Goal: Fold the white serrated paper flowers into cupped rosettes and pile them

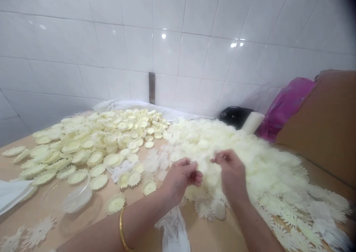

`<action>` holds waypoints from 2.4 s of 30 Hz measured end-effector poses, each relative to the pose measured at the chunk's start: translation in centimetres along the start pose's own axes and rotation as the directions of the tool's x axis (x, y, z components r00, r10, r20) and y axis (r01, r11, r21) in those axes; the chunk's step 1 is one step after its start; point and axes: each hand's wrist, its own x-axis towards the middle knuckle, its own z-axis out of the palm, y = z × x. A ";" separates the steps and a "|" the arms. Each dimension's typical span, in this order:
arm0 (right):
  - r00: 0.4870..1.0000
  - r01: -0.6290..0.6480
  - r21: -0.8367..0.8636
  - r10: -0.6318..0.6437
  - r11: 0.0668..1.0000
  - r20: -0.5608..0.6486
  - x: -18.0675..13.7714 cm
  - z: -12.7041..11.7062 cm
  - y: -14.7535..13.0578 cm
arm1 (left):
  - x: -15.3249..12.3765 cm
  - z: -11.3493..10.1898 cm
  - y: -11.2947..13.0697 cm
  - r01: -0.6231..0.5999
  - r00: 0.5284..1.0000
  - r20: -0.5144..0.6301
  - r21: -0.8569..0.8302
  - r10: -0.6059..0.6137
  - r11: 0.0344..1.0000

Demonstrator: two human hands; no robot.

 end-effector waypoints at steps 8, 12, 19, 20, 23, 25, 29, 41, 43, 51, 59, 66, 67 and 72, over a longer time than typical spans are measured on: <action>0.999 0.031 -0.047 -0.030 0.998 0.033 1.8 -1.7 0.3 | 0.2 -0.9 -0.1 0.053 0.992 -0.118 0.073 -0.044 0.996; 0.990 0.035 -0.214 -0.005 0.976 0.139 1.2 -1.6 -0.1 | 0.4 -0.9 -0.1 0.045 0.992 -0.123 0.098 -0.033 0.994; 0.982 0.146 -0.335 -0.096 0.931 0.161 1.0 -1.5 -0.1 | 0.3 -1.0 -0.2 0.039 0.993 -0.111 0.102 -0.028 0.994; 0.981 0.147 -0.340 -0.091 0.929 0.174 0.8 -1.5 -0.1 | 0.3 -0.9 -0.3 0.042 0.994 -0.108 0.102 -0.031 0.994; 0.979 0.152 -0.364 -0.088 0.919 0.186 0.6 -1.3 -0.4 | 0.3 -0.8 -0.2 0.036 0.996 -0.090 0.110 -0.026 0.993; 0.979 0.147 -0.380 -0.081 0.913 0.185 0.5 -1.3 -0.6 | 0.2 -0.8 -0.2 0.035 0.996 -0.090 0.116 -0.025 0.993; 0.979 0.155 -0.375 -0.092 0.914 0.181 0.2 -1.2 -1.1 | 0.2 -0.9 -0.3 0.029 0.989 -0.144 0.129 -0.010 0.991; 0.964 0.099 -0.006 -0.098 0.995 -0.248 1.1 -1.4 0.0 | 0.3 -1.5 -0.6 -0.051 0.991 -0.106 0.285 0.085 0.957; 0.972 0.098 -0.022 -0.101 0.995 -0.210 1.1 -1.4 0.1 | 0.3 -1.5 -0.6 -0.061 0.991 -0.101 0.275 0.092 0.959; 0.848 0.280 -0.193 -0.148 0.940 0.509 -1.3 0.3 -1.4 | -0.1 -0.6 -0.3 -0.089 0.996 0.041 0.245 0.081 0.965; 0.791 0.195 -0.224 -0.018 0.955 0.611 -1.8 0.8 -1.4 | -0.3 -0.8 -0.7 -0.168 0.982 -0.023 0.344 0.187 0.924; 0.878 0.176 -0.248 -0.038 0.953 0.478 -1.8 0.9 -1.0 | 0.0 -1.0 -0.6 -0.110 0.991 -0.027 0.358 0.128 0.927; 0.865 0.168 -0.234 -0.029 0.958 0.501 -1.7 0.8 -1.1 | 0.0 -1.0 -0.5 -0.113 0.990 -0.041 0.374 0.138 0.921; 0.798 0.082 -0.143 0.021 0.986 0.603 -1.6 0.7 -1.5 | -0.1 -1.1 -0.3 -0.162 0.973 -0.068 0.469 0.218 0.868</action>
